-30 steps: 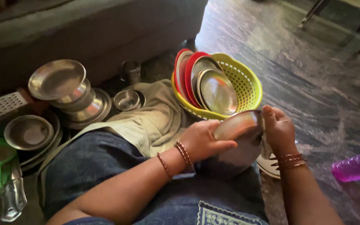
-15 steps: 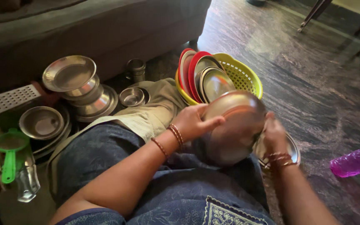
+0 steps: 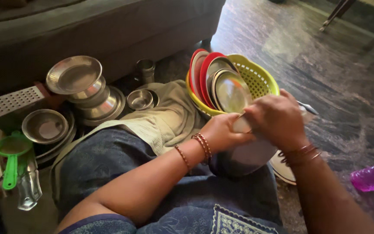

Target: The person sits on the floor and wipes multiple metal plates and bowls with a cloth. They handle each item one at a time, wiping both sides, and place the cleaned items into a yellow basket.

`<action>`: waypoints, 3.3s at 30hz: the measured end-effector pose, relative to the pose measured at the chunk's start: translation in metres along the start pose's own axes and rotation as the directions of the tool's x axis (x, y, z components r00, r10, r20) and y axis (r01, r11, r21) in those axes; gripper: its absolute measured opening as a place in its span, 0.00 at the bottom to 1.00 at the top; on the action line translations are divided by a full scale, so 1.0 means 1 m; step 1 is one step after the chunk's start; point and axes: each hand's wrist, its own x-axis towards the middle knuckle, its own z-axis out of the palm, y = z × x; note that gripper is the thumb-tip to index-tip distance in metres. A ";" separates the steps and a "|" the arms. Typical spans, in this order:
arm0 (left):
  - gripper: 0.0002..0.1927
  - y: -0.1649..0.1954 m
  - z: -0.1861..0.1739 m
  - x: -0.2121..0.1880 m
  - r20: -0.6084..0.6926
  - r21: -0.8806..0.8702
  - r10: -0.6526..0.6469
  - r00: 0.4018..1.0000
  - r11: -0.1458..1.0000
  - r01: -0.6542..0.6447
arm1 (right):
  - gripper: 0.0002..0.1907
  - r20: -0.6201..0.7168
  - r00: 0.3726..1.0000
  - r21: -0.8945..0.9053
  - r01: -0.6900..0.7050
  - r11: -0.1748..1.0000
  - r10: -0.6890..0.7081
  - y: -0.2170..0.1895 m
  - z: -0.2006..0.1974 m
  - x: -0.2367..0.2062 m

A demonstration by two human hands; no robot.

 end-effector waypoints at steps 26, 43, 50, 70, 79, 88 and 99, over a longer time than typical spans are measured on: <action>0.32 0.014 -0.049 -0.008 0.047 0.204 -0.126 0.991 0.972 0.114 | 0.25 0.113 0.891 0.298 -0.452 0.841 0.439 0.073 -0.003 -0.042; 0.31 -0.012 -0.015 -0.006 -0.019 0.139 -0.086 0.996 0.986 0.088 | 0.19 0.090 0.851 0.412 -0.504 0.759 0.517 0.089 0.049 -0.035; 0.33 -0.018 -0.016 -0.010 -0.013 0.274 -0.141 0.990 0.952 0.139 | 0.31 0.075 0.737 0.506 -0.608 0.612 0.671 0.147 0.084 -0.105; 0.33 0.016 -0.026 0.000 0.024 0.264 -0.012 1.000 0.964 0.006 | 0.14 0.162 0.972 -0.227 0.205 0.952 -0.170 0.011 -0.039 0.021; 0.29 -0.004 -0.012 0.000 -0.050 0.106 -0.074 0.996 0.991 0.079 | 0.16 0.079 0.968 0.266 -0.250 0.931 0.238 0.069 0.025 -0.006; 0.27 -0.025 -0.016 -0.004 -0.051 -0.057 -0.079 0.996 0.996 0.076 | 0.33 -0.008 0.664 0.386 -0.687 0.615 0.747 0.166 0.113 -0.117; 0.31 -0.092 -0.035 -0.027 -0.312 0.016 -0.061 0.948 0.997 0.070 | 0.31 -0.164 0.726 0.512 -0.516 0.687 0.668 0.055 0.080 -0.150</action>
